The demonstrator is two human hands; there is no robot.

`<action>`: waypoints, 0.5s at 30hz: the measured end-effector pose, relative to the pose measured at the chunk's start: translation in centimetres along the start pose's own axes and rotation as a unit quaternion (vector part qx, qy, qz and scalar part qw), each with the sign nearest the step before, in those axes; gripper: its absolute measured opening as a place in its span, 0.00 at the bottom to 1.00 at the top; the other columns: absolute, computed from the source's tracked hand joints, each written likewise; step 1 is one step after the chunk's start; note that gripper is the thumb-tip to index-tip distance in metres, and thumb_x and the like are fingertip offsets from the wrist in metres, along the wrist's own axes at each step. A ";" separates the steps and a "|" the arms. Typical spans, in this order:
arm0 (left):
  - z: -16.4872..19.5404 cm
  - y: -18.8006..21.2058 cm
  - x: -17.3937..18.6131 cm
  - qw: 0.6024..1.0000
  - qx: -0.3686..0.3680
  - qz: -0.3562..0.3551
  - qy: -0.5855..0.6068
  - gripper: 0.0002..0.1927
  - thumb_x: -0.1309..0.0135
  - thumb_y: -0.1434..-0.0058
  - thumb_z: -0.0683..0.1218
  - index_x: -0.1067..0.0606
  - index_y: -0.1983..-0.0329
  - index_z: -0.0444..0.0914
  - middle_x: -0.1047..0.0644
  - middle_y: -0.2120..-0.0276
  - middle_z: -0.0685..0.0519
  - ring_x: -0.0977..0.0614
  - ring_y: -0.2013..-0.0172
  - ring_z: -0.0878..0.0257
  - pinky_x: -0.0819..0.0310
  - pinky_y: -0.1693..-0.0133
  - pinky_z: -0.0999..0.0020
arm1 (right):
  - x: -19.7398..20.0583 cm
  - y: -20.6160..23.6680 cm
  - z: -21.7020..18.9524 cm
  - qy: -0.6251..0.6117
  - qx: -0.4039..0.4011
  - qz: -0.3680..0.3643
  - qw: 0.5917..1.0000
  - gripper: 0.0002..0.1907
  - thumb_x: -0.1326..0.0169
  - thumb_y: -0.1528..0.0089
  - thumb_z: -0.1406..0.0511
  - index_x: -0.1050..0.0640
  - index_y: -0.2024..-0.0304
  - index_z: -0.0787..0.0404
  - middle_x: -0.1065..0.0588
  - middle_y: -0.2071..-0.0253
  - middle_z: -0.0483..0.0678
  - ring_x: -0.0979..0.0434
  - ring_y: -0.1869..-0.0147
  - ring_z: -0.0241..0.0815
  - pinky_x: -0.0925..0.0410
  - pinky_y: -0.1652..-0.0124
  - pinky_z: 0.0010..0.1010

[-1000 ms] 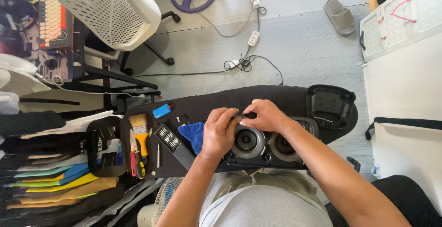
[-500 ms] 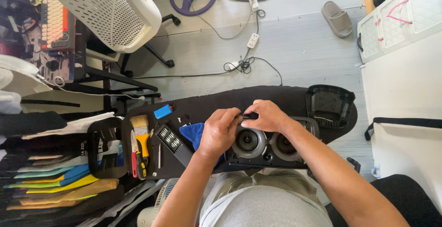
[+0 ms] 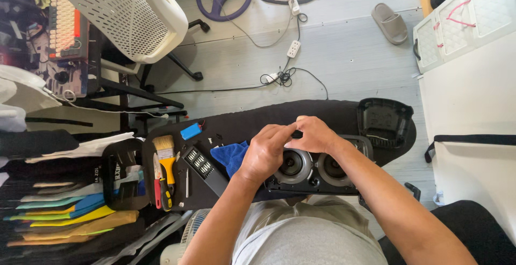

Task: The person works on a speaker cabinet on a table, removing and reattaching the speaker drivers and grille components by hand, turning the cabinet over and pressing parts into place while handling small fasteners.

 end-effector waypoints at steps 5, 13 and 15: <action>0.8 0.1 -0.2 0.997 -0.004 0.060 -0.046 0.14 0.36 0.38 0.35 0.20 0.49 0.36 0.18 0.58 0.46 0.17 0.55 0.47 0.20 0.53 0.55 | -0.1 0.2 0.1 0.000 0.021 0.027 0.999 0.21 0.29 0.48 0.52 0.15 0.63 0.60 0.22 0.65 0.53 0.20 0.58 0.54 0.27 0.58 0.43; 0.8 1.1 -0.5 0.995 0.032 0.074 -0.051 0.12 0.33 0.40 0.37 0.18 0.53 0.37 0.17 0.61 0.48 0.17 0.59 0.49 0.21 0.56 0.56 | 0.5 0.4 -0.6 -0.014 0.015 0.030 0.999 0.22 0.29 0.50 0.52 0.13 0.60 0.58 0.22 0.66 0.53 0.20 0.60 0.54 0.27 0.60 0.42; 0.2 1.2 -0.4 0.996 0.031 0.069 -0.039 0.16 0.37 0.41 0.35 0.18 0.49 0.36 0.17 0.60 0.48 0.16 0.57 0.49 0.19 0.54 0.56 | 0.6 0.4 -0.8 -0.012 0.019 0.025 0.999 0.23 0.30 0.48 0.50 0.13 0.60 0.58 0.22 0.66 0.53 0.20 0.60 0.53 0.27 0.59 0.42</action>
Point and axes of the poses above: each hand's wrist, its own y-axis away from the middle knuckle, its own x-axis out of the back of the hand, z = x × y, the point moved 4 cm from there along -y, towards the middle knuckle
